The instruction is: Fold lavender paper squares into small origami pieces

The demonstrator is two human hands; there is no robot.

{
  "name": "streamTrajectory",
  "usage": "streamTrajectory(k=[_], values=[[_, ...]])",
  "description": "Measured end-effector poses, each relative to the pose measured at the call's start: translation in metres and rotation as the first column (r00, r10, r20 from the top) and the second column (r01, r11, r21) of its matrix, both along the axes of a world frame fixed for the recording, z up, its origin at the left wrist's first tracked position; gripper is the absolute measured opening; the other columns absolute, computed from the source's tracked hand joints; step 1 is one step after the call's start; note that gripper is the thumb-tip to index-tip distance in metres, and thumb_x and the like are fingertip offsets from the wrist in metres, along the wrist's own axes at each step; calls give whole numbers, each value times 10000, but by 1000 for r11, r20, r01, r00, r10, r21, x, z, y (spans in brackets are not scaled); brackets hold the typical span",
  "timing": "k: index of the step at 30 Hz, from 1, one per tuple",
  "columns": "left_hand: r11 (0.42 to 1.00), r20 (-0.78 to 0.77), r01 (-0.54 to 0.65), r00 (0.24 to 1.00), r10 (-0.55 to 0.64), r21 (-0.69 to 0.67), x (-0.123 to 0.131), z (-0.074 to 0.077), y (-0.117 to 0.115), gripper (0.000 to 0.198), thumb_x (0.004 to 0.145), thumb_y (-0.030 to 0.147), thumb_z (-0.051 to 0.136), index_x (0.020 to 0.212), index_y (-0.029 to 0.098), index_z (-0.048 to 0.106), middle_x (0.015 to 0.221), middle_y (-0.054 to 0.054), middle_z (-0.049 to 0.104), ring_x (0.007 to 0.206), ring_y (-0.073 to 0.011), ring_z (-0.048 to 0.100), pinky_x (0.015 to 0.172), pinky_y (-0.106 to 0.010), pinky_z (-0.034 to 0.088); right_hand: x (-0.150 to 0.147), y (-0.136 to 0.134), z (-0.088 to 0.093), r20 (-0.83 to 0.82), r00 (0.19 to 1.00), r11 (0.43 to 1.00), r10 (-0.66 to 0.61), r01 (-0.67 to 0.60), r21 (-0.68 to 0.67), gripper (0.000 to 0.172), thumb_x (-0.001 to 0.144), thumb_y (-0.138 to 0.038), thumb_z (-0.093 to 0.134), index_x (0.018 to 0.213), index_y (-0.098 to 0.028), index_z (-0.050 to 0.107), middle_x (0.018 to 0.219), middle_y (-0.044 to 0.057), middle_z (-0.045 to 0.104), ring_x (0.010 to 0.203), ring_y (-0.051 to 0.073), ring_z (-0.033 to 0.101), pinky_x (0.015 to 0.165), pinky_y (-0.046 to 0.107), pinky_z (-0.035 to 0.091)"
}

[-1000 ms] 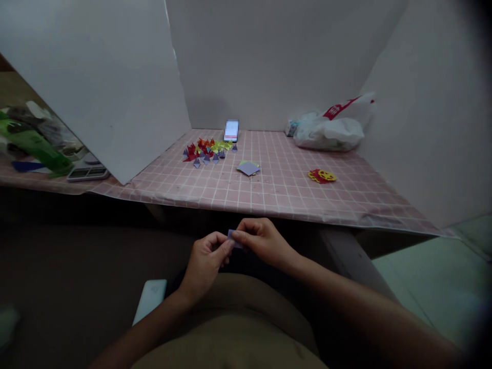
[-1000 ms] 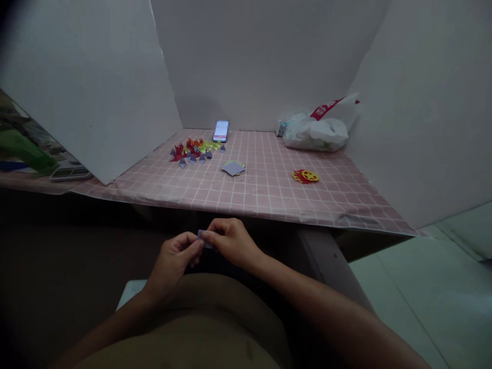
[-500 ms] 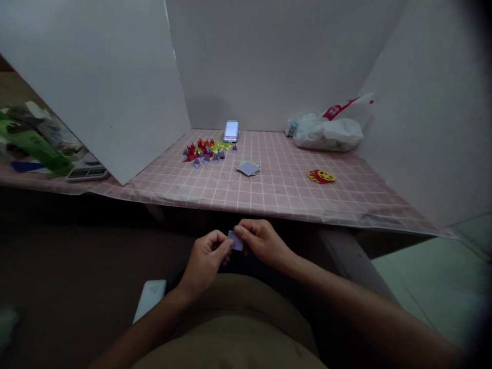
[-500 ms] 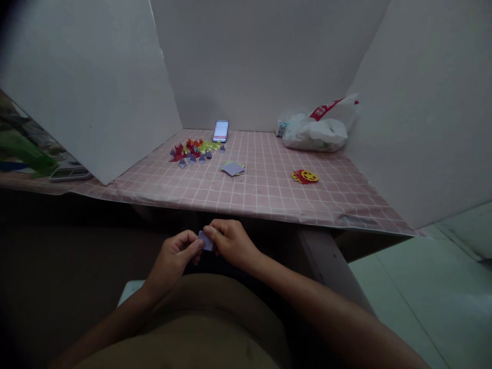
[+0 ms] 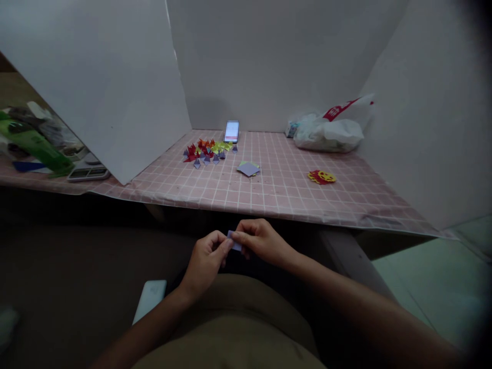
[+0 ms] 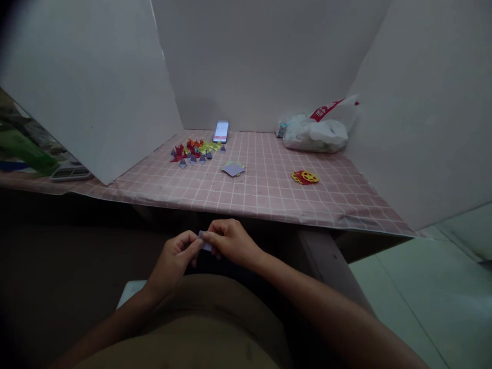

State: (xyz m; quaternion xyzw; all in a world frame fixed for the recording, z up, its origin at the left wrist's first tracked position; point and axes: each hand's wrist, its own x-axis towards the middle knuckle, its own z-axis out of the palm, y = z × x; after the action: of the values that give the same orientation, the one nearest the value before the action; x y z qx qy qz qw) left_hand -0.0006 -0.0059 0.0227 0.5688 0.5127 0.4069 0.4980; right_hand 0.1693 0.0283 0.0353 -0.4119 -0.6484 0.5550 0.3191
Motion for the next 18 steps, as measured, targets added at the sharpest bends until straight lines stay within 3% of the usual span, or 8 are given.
streamTrajectory(k=[4, 6, 9, 13, 18], values=[[1000, 114, -16, 993, 19, -26, 1, -3, 2, 275, 841, 390, 639, 689, 170, 575, 562, 33, 543, 537, -106, 494, 544, -228, 406, 0, 0, 1, 49, 998, 999, -48, 48, 9, 297, 892, -348, 553, 646, -182, 529, 466, -45, 512, 388, 76, 457, 384, 181, 311], [999, 224, -32, 974, 41, -41, 3, -3, 2, 195, 816, 362, 674, 822, 175, 616, 660, 15, 632, 593, -126, 575, 584, -244, 473, 0, 0, 1, 36, 996, 997, -80, 80, -7, 296, 892, -332, 548, 636, -185, 518, 453, -49, 509, 373, 72, 448, 377, 179, 302], [997, 321, -74, 944, 76, -17, 3, -2, 2, 256, 789, 298, 717, 1012, 201, 636, 772, 12, 696, 674, -140, 645, 660, -261, 525, -1, 0, -1, -27, 996, 994, -89, 87, -61, 312, 890, -351, 552, 629, -185, 518, 459, -47, 524, 363, 71, 459, 375, 181, 320], [995, 301, -99, 948, 100, -20, 1, -3, 2, 116, 788, 273, 729, 846, 175, 705, 735, 9, 700, 664, -116, 647, 674, -222, 509, -1, 0, -1, -130, 991, 994, -42, 27, -111, 395, 922, -465, 518, 667, -169, 578, 484, -37, 545, 381, 76, 487, 405, 190, 383], [995, 374, -87, 922, 98, -45, 1, -7, 2, 199, 741, 260, 778, 922, 192, 731, 813, -2, 739, 704, -120, 664, 701, -227, 524, 0, 1, -2, -206, 978, 992, -26, 0, -127, 483, 934, -548, 490, 658, -163, 588, 480, -32, 537, 389, 77, 486, 421, 196, 392]])
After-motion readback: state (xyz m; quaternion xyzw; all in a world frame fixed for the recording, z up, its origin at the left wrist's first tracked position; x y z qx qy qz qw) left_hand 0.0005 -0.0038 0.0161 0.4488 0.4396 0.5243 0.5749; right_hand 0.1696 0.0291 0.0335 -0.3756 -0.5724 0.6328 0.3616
